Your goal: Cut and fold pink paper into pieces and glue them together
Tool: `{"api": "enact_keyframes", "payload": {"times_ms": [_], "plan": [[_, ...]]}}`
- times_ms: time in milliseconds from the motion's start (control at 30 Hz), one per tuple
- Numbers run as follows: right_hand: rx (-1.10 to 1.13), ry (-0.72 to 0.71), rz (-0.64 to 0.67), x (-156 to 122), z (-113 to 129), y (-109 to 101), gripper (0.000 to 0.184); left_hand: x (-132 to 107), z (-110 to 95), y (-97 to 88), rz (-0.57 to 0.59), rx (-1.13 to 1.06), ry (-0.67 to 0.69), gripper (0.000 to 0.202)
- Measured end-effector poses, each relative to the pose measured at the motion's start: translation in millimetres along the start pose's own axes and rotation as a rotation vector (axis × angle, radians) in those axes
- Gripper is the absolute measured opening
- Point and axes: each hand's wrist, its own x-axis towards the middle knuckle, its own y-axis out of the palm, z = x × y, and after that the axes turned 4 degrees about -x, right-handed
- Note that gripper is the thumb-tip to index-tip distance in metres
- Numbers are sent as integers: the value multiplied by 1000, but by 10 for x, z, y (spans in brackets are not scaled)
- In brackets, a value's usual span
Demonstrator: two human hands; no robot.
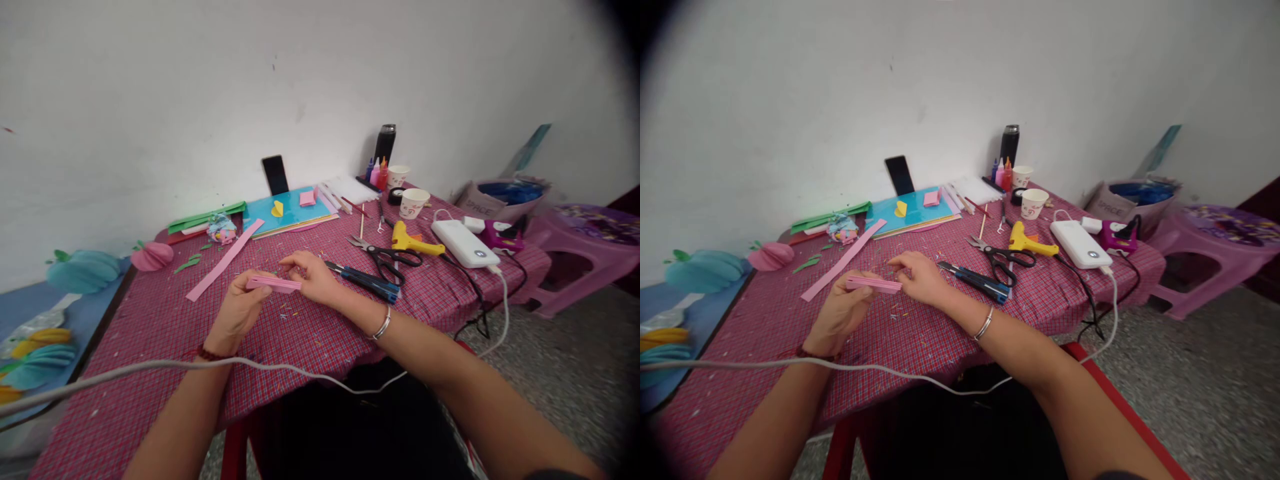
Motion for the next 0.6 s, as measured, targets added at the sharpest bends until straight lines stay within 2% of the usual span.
{"api": "enact_keyframes", "payload": {"times_ms": [600], "plan": [[1,17,12,5,3,-5,26,-9,1,0,-8,6,-6,21]]}}
